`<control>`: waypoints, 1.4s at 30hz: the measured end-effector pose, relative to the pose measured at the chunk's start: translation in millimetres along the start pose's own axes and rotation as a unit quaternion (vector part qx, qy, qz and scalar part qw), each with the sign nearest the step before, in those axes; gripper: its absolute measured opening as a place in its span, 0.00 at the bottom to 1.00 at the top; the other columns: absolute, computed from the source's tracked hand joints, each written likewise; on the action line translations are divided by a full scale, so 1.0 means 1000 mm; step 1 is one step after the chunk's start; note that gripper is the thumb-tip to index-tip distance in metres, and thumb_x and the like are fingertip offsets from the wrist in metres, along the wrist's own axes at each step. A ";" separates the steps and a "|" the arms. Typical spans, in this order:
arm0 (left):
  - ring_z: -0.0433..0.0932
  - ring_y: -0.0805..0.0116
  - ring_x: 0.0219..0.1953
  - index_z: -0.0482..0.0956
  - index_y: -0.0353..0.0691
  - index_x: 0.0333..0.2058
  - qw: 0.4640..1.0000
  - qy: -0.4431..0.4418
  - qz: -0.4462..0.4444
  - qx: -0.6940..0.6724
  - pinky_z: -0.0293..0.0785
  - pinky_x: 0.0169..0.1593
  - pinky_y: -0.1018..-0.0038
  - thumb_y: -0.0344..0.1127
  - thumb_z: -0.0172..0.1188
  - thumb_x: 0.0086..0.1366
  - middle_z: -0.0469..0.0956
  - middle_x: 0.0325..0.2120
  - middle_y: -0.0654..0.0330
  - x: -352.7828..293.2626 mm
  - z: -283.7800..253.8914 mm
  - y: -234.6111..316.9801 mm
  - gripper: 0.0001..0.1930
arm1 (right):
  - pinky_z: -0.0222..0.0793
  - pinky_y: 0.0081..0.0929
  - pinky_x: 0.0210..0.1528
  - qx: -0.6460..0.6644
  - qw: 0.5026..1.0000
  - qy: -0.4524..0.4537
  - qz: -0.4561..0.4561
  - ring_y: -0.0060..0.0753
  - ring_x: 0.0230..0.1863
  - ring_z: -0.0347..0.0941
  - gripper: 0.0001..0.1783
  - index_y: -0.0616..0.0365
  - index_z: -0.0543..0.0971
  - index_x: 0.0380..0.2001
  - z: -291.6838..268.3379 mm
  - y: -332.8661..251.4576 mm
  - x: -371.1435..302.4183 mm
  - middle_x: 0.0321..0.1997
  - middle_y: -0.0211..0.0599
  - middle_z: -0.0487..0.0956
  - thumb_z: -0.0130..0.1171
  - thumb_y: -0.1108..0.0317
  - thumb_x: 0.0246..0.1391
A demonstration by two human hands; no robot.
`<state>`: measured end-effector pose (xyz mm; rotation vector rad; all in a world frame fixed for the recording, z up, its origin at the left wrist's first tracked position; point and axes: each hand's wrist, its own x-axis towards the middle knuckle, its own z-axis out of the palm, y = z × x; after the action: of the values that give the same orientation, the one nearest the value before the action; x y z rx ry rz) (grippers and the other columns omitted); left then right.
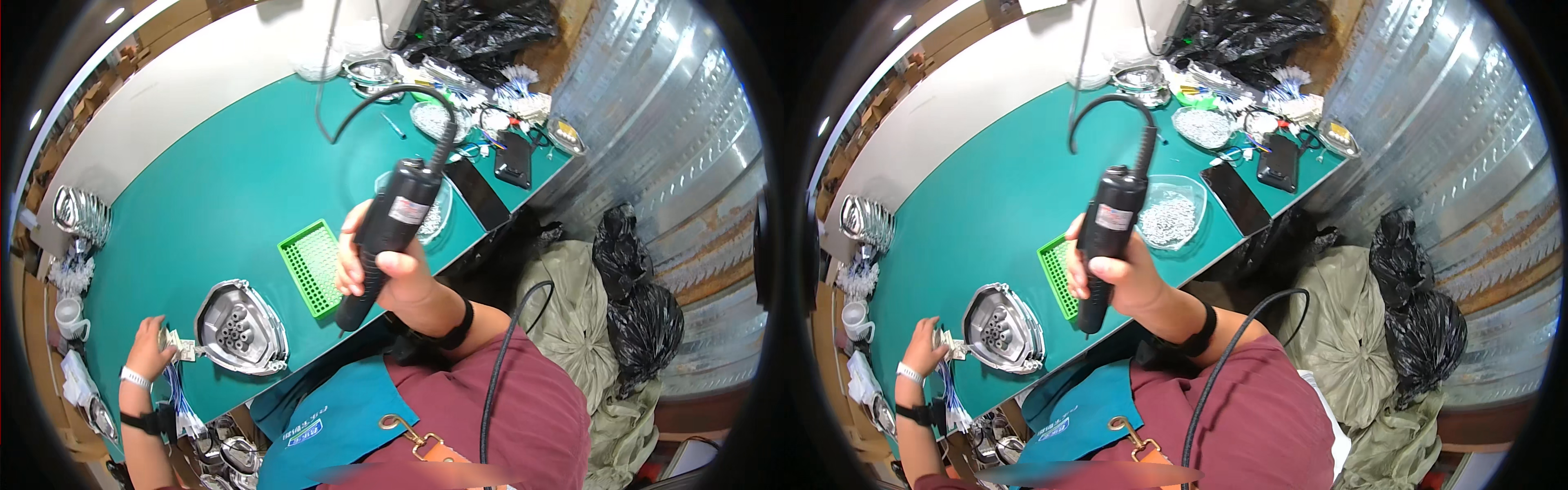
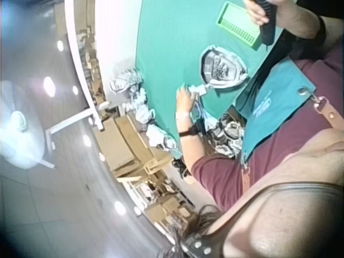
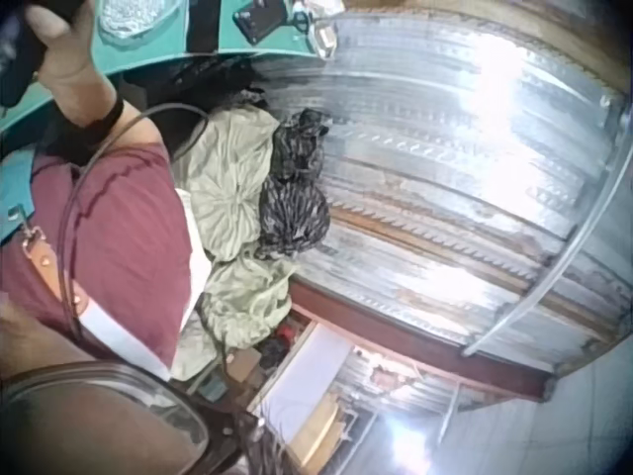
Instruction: Assemble electrical components by inserting wires and using a power screwdriver.
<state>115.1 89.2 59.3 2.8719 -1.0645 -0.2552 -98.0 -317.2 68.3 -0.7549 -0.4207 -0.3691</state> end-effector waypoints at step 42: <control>0.76 0.67 0.40 0.70 0.30 0.49 0.765 0.621 -0.061 -0.159 0.72 0.46 0.77 0.30 0.60 0.59 0.76 0.40 0.53 -0.084 -0.022 -0.013 0.19 | 0.65 0.31 0.27 -0.248 0.964 0.009 -0.099 0.30 0.21 0.66 0.29 0.59 0.63 0.50 0.021 0.037 0.015 0.24 0.39 0.69 0.55 0.56 0.48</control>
<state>64.7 153.9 90.7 1.9930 -0.4418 1.1700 -72.8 -279.9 68.7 -1.1997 -0.3905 -0.6830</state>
